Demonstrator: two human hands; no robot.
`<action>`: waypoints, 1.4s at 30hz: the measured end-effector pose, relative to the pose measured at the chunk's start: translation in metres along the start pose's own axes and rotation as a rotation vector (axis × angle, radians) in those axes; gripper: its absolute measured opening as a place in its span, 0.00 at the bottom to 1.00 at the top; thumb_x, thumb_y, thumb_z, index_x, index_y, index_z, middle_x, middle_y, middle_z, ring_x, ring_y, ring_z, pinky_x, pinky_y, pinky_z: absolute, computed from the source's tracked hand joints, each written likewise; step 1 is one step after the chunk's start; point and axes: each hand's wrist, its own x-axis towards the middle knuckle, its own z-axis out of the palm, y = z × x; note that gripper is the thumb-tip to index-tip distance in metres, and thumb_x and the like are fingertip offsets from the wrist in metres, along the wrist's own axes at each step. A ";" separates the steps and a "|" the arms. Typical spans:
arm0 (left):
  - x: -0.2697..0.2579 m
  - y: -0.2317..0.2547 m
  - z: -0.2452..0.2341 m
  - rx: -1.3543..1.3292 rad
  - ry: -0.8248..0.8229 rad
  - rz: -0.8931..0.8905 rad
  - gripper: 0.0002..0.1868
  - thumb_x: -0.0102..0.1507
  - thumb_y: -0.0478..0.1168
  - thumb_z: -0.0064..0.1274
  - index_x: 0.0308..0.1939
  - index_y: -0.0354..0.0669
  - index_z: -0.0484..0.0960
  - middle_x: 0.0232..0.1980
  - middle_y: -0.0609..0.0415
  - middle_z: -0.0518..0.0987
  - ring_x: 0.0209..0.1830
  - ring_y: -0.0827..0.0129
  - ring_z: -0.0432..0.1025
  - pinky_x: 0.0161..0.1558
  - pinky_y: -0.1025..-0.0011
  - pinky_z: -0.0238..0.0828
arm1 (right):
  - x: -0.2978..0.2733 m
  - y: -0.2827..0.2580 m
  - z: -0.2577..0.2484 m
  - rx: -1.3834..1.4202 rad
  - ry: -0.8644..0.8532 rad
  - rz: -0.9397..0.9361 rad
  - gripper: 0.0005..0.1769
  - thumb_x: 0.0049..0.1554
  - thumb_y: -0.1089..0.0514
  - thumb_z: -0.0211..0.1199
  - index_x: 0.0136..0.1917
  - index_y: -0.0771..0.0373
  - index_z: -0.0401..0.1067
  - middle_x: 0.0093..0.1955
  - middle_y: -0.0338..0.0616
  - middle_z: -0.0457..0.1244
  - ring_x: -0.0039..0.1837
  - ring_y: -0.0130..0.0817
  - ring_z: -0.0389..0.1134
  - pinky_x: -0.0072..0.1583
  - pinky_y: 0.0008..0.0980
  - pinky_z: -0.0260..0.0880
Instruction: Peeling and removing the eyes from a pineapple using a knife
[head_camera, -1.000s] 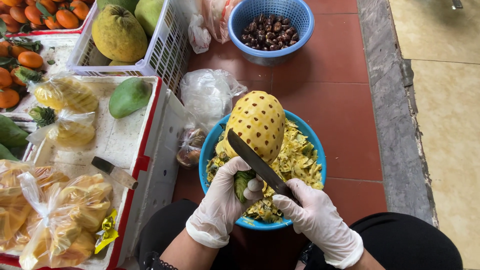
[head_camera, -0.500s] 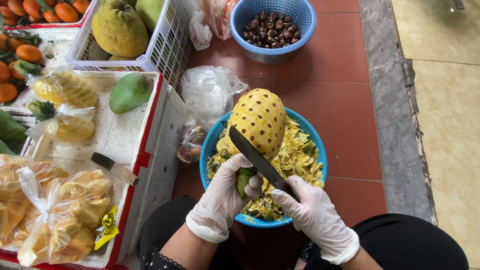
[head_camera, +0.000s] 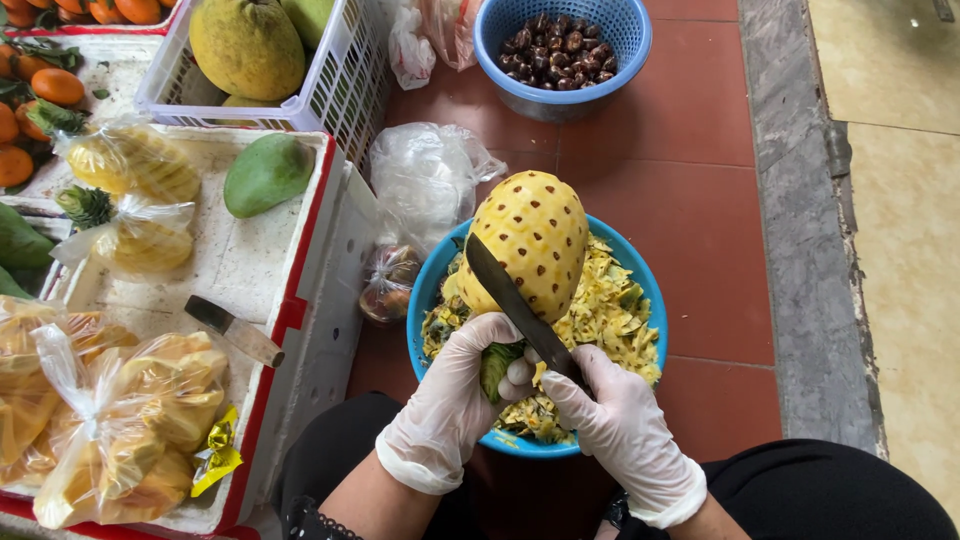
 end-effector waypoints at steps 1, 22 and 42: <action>-0.002 0.000 0.005 -0.002 -0.001 -0.001 0.05 0.57 0.34 0.48 0.35 0.34 0.75 0.28 0.46 0.73 0.17 0.73 0.63 0.14 0.83 0.52 | -0.001 -0.008 0.001 -0.002 0.001 0.001 0.35 0.47 0.25 0.55 0.50 0.52 0.78 0.38 0.35 0.67 0.47 0.28 0.67 0.53 0.31 0.68; -0.008 0.021 0.017 0.062 0.098 -0.171 0.16 0.56 0.35 0.50 0.48 0.34 0.75 0.26 0.47 0.73 0.14 0.75 0.63 0.11 0.86 0.53 | -0.031 -0.001 -0.023 0.740 -0.301 0.102 0.52 0.45 0.22 0.54 0.45 0.78 0.81 0.24 0.58 0.64 0.19 0.32 0.51 0.27 0.28 0.48; -0.007 0.018 0.012 0.087 -0.033 -0.285 0.16 0.58 0.36 0.50 0.49 0.32 0.76 0.26 0.47 0.73 0.14 0.75 0.62 0.13 0.88 0.56 | -0.061 -0.043 -0.027 0.831 -0.165 0.327 0.40 0.57 0.37 0.55 0.48 0.83 0.81 0.30 0.62 0.60 0.27 0.37 0.48 0.27 0.46 0.57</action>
